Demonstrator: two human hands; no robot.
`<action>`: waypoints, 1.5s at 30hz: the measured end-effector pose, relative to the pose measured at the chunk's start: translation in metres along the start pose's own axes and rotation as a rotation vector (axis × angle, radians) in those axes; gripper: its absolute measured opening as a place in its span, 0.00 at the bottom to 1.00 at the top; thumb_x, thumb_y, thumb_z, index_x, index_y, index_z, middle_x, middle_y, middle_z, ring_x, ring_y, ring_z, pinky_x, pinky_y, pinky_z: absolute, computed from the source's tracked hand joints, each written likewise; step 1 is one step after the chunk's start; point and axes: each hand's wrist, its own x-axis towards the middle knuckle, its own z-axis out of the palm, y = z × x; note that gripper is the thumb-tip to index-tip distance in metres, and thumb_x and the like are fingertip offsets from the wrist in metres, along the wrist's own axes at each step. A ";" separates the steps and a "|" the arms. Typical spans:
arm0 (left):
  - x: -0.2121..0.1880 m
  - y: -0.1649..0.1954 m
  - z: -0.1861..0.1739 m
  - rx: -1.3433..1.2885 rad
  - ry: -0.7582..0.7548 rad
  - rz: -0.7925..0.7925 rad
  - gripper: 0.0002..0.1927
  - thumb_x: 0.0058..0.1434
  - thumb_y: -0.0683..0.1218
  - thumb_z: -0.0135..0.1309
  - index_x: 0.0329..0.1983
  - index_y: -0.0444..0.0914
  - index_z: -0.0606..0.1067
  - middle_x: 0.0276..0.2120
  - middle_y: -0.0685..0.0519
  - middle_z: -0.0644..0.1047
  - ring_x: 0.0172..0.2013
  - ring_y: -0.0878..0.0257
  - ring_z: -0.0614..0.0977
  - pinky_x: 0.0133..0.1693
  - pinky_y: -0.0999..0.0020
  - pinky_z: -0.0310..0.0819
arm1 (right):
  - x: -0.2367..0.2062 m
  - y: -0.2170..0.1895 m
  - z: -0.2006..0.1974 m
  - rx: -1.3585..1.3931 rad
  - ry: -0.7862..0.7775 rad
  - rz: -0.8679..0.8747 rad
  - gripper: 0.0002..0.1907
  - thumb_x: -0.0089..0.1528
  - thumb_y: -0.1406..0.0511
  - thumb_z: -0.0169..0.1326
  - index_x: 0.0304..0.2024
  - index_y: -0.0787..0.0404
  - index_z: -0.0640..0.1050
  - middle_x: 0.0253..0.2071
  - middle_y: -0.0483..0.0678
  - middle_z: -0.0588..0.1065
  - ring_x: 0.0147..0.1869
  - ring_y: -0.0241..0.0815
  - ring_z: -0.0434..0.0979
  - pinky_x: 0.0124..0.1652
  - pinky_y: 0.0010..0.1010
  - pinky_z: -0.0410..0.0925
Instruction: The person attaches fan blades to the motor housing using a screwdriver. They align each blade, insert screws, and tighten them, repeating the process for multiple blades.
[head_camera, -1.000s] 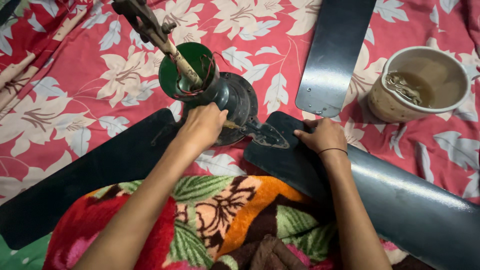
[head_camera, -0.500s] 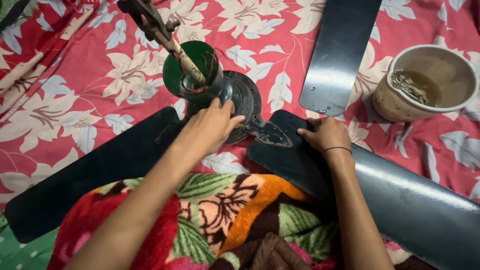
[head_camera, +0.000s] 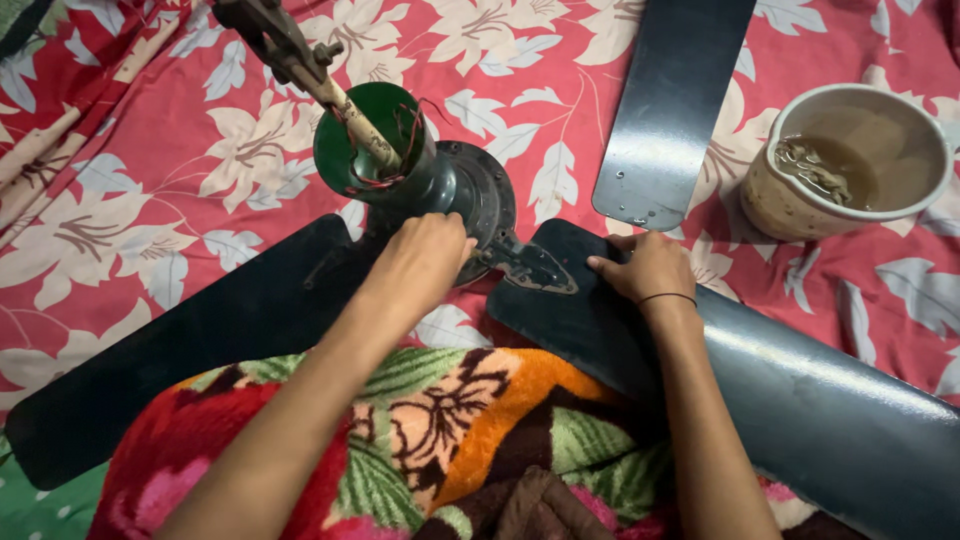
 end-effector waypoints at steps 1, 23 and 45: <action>-0.002 -0.002 -0.003 0.031 -0.007 0.052 0.15 0.67 0.49 0.53 0.34 0.31 0.74 0.32 0.37 0.78 0.37 0.41 0.82 0.39 0.50 0.77 | -0.001 0.000 0.000 0.004 0.000 -0.001 0.30 0.50 0.46 0.69 0.52 0.47 0.84 0.45 0.58 0.81 0.50 0.59 0.82 0.54 0.46 0.72; 0.032 0.057 0.043 -1.197 0.939 -0.670 0.28 0.75 0.56 0.38 0.23 0.35 0.67 0.20 0.54 0.69 0.24 0.63 0.71 0.31 0.66 0.69 | -0.007 -0.006 -0.006 0.020 0.007 0.032 0.29 0.50 0.47 0.69 0.52 0.45 0.84 0.42 0.57 0.82 0.48 0.59 0.83 0.52 0.46 0.73; 0.007 0.027 -0.004 0.005 0.290 -0.232 0.11 0.57 0.48 0.55 0.32 0.35 0.78 0.30 0.39 0.81 0.33 0.40 0.82 0.31 0.44 0.75 | -0.007 -0.010 -0.008 0.014 -0.022 0.056 0.30 0.50 0.46 0.69 0.53 0.44 0.84 0.45 0.55 0.82 0.50 0.58 0.82 0.53 0.46 0.72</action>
